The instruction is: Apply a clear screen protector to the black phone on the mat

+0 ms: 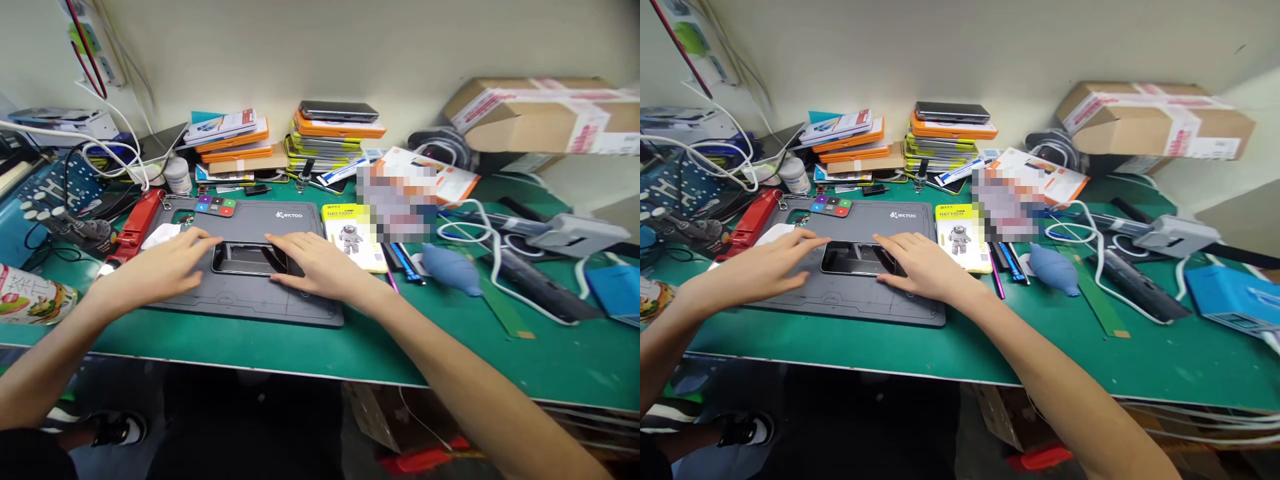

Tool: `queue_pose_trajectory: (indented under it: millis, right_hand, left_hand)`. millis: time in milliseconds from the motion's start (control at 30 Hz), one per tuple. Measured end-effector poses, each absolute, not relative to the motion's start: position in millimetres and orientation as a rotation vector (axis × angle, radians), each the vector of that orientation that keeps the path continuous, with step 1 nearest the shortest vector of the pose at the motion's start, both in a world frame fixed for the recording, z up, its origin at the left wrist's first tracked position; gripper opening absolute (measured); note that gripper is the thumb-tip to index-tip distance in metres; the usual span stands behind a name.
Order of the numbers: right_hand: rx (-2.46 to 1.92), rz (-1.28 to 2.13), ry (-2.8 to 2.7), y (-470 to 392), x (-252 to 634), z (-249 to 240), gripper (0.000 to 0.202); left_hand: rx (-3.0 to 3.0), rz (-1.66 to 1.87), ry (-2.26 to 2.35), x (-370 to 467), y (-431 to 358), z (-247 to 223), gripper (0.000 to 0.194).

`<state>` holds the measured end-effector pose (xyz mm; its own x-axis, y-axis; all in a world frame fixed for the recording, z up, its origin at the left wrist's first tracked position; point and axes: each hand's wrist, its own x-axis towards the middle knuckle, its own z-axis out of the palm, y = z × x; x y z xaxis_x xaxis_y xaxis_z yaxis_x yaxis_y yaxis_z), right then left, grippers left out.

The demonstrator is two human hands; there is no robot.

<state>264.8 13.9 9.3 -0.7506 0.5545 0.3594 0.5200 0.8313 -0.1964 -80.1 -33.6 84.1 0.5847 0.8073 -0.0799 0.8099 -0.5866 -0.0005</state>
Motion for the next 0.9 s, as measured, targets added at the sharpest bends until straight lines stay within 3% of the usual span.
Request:
queue_pose_trajectory:
  millis: [100, 200, 400, 600, 900]
  right_hand:
    - [-0.818, 0.241, -2.601, 19, 268, 11, 0.071]
    - [-0.799, 0.328, -2.613, 25, 274, 14, 0.072]
    - [-0.749, 0.236, -2.639, 29, 278, 12, 0.057]
    - [-0.721, -0.051, -2.565, 12, 244, 20, 0.028]
    - [-0.732, -0.015, -2.547, 1, 226, 11, 0.029]
  left_hand:
    - [2.721, 0.007, 1.318, -70, -19, 66, 0.074]
    - [2.69, 0.042, 1.25, -69, -4, 53, 0.074]
    - [2.866, 0.177, 1.088, -78, 0, 40, 0.063]
    - [3.159, 0.161, 0.979, -79, -4, 32, 0.049]
    - [3.299, 0.184, 0.83, -80, -7, 37, 0.045]
